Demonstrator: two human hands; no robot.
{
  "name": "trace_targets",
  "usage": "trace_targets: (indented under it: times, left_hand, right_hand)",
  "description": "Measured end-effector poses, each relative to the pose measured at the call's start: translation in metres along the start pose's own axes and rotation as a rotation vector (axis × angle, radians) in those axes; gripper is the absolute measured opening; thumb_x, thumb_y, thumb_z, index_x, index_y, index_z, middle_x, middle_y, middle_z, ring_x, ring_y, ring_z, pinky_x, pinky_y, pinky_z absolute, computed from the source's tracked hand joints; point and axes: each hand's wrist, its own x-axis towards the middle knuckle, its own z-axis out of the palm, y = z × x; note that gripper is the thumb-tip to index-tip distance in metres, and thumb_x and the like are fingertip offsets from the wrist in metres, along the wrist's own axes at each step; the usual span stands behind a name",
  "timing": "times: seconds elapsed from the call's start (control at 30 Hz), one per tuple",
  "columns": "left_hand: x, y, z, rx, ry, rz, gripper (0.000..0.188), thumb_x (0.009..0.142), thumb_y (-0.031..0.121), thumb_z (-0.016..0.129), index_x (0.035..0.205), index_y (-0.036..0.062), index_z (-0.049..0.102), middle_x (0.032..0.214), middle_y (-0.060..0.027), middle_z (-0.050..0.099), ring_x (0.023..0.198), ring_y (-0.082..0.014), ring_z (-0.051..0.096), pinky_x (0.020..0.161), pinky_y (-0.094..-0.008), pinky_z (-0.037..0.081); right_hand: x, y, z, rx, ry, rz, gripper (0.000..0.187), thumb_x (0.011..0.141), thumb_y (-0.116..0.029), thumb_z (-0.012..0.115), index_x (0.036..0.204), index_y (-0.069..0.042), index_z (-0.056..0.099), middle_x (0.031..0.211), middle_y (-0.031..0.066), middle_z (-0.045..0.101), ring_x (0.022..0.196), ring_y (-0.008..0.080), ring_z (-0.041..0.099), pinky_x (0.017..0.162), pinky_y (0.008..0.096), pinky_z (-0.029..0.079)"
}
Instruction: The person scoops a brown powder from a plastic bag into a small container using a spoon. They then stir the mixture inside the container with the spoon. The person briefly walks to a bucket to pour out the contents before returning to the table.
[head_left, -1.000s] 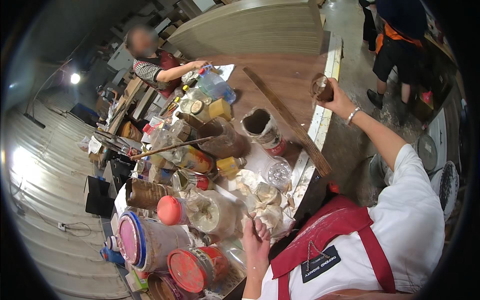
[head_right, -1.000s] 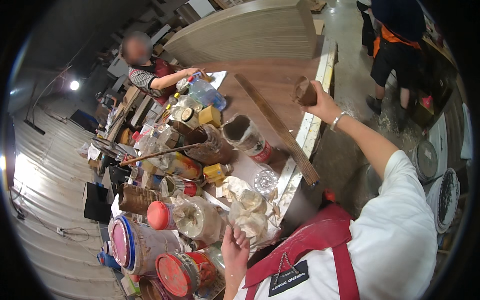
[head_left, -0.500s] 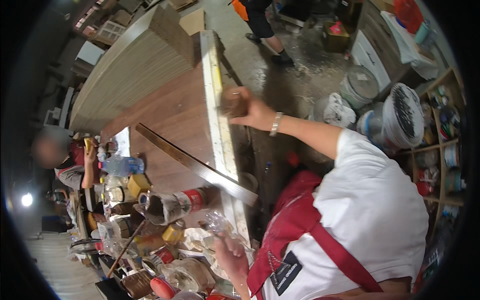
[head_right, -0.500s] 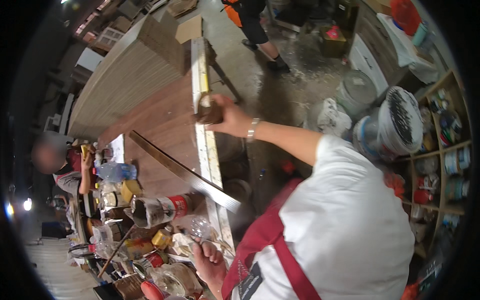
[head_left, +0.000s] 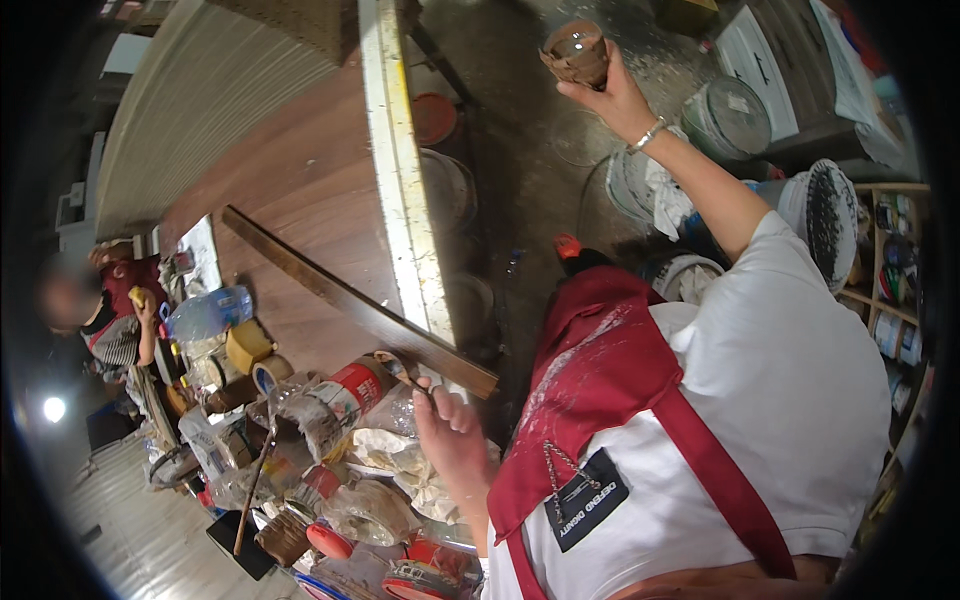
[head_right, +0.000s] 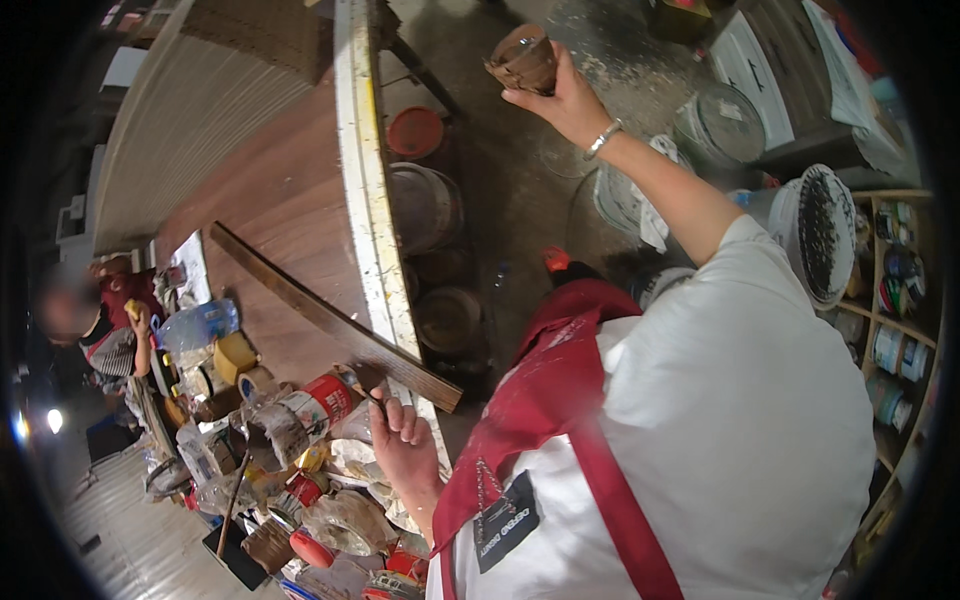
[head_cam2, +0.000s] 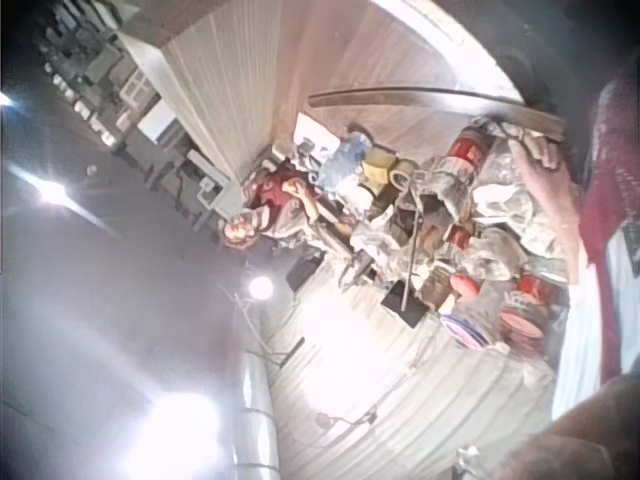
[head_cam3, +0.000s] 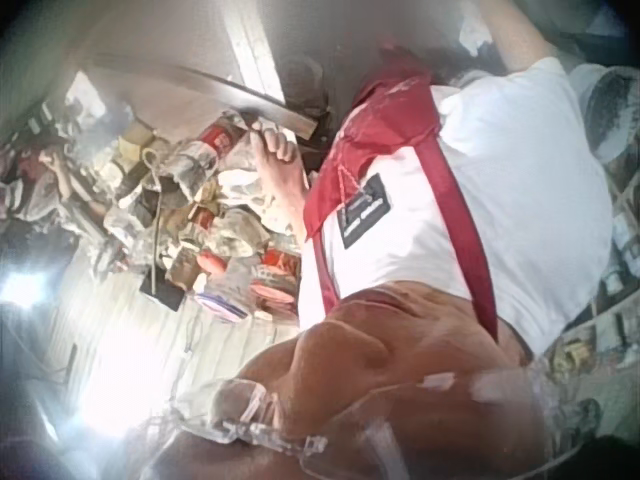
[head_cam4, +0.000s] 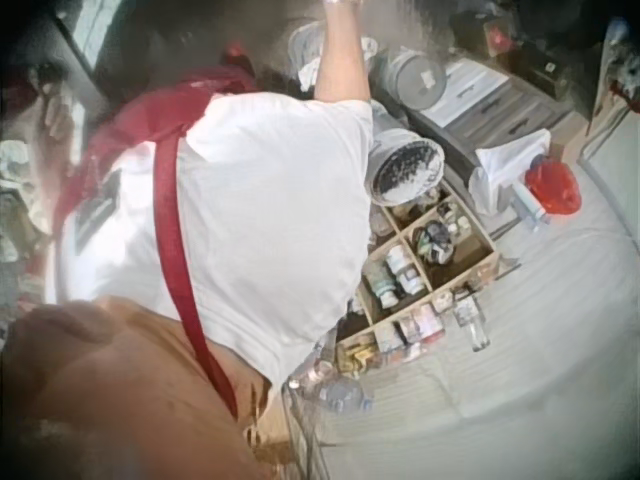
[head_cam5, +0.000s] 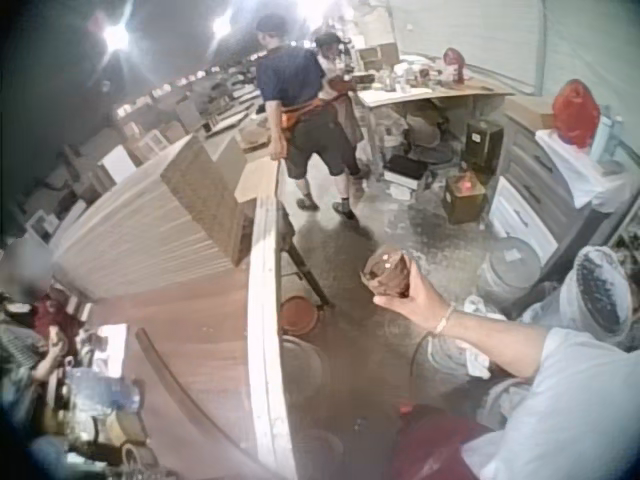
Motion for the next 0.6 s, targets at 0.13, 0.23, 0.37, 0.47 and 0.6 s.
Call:
trace_targets:
  times: [0.13,0.23,0.37,0.47,0.6]
  left_hand:
    - [0.003,-0.001,-0.007,0.003,0.005,-0.037,0.019,0.096,0.024,0.042,0.103,0.0088,0.050,0.060,0.0029,0.035,0.048,-0.0059,0.030,0.043,-0.0199,0.028]
    - [0.013,0.000,-0.010,0.119,-0.025,-0.082,0.020,0.097,0.023,0.041,0.104,0.0074,0.051,0.061,0.0034,0.035,0.048,-0.0057,0.031,0.043,-0.0185,0.028]
    - [0.027,-0.004,0.002,0.135,-0.040,-0.101,0.020,0.094,0.026,0.046,0.100,0.0070,0.051,0.056,0.0046,0.032,0.046,-0.0064,0.030,0.042,-0.0211,0.025]
    - [0.022,-0.009,-0.001,0.126,0.002,-0.074,0.019,0.094,0.029,0.046,0.090,0.0103,0.050,0.053,0.0062,0.028,0.042,-0.0057,0.026,0.038,-0.0222,0.022]
    - [0.027,-0.011,0.009,0.082,-0.027,0.042,0.017,0.096,0.026,0.043,0.101,0.0122,0.052,0.058,0.0054,0.032,0.044,-0.0040,0.027,0.038,-0.0181,0.026]
  right_hand:
    - [-0.006,-0.001,-0.008,0.140,0.013,0.095,0.072,0.078,-0.025,0.073,0.128,0.000,0.028,0.115,0.0114,0.052,0.106,0.0168,0.053,0.090,0.0303,0.045]
    - [-0.015,0.012,-0.012,0.231,0.057,0.069,0.066,0.080,-0.018,0.069,0.128,0.000,0.027,0.117,0.0106,0.051,0.107,0.0158,0.052,0.091,0.0304,0.045]
    - [-0.021,-0.018,-0.017,0.231,0.105,0.153,0.057,0.081,-0.013,0.068,0.123,0.000,0.032,0.116,0.0101,0.052,0.106,0.0157,0.053,0.090,0.0314,0.046]
    - [-0.006,-0.035,0.007,0.068,0.041,0.143,0.072,0.073,-0.033,0.074,0.123,0.000,0.034,0.111,0.0087,0.052,0.104,0.0174,0.052,0.090,0.0336,0.044]
    - [0.038,-0.057,0.036,0.356,-0.052,0.089,0.071,0.074,-0.024,0.076,0.123,0.002,0.032,0.114,0.0128,0.051,0.108,0.0178,0.049,0.096,0.0318,0.039]
